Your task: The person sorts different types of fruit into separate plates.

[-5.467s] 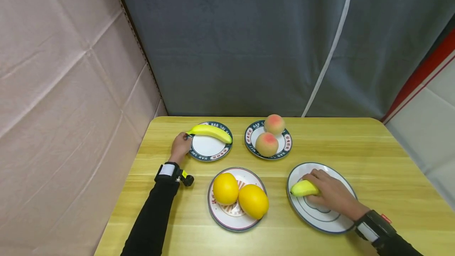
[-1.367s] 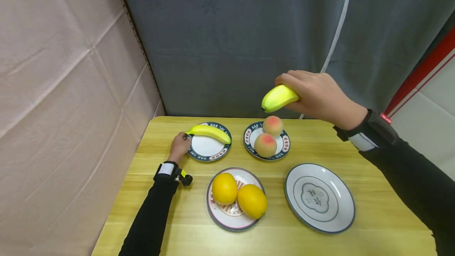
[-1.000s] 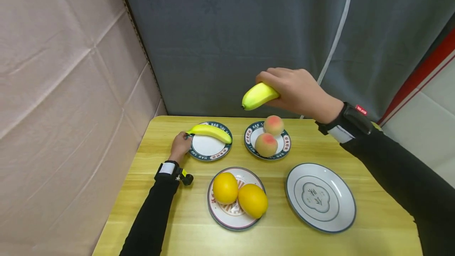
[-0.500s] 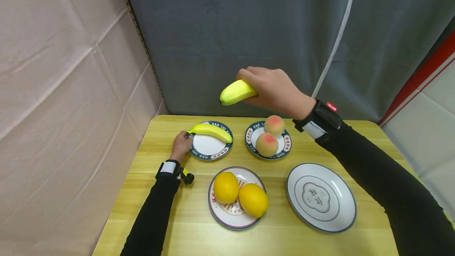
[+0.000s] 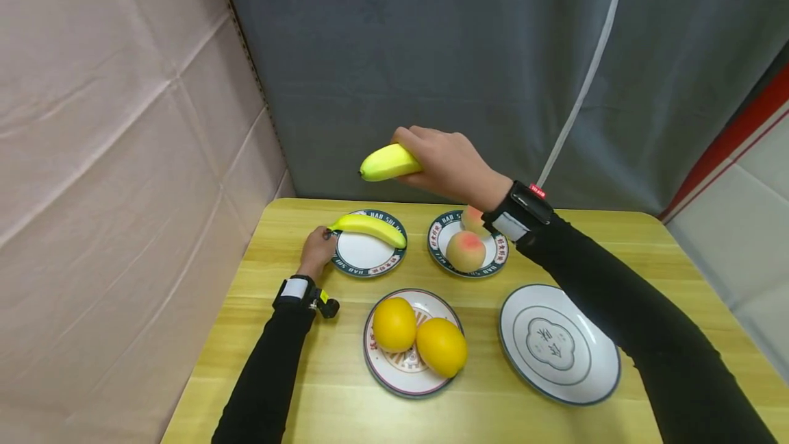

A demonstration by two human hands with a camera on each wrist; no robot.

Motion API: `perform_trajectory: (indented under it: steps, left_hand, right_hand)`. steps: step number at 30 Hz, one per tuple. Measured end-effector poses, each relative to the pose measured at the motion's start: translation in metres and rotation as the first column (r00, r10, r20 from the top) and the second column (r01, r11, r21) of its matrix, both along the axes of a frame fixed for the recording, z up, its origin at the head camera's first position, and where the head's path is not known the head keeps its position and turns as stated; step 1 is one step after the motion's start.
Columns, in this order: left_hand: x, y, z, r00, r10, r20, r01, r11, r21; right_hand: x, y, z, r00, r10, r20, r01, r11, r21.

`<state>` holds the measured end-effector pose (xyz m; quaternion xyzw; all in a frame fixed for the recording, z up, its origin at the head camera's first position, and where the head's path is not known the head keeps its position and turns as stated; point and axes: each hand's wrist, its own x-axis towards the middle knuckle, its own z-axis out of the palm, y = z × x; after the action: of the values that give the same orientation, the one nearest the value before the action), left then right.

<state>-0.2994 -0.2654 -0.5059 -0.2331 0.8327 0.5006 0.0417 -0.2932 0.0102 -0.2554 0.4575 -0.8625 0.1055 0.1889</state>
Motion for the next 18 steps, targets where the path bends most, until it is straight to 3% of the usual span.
perform_trajectory:
  steps: [18]
  left_hand:
    - [-0.003, 0.004, 0.001, 0.999, 0.044, -0.022, -0.043, 0.998, 0.053]
  right_hand:
    - [-0.021, -0.039, -0.044, 0.982, -0.08, 0.172, 0.071, 0.996, 0.062]
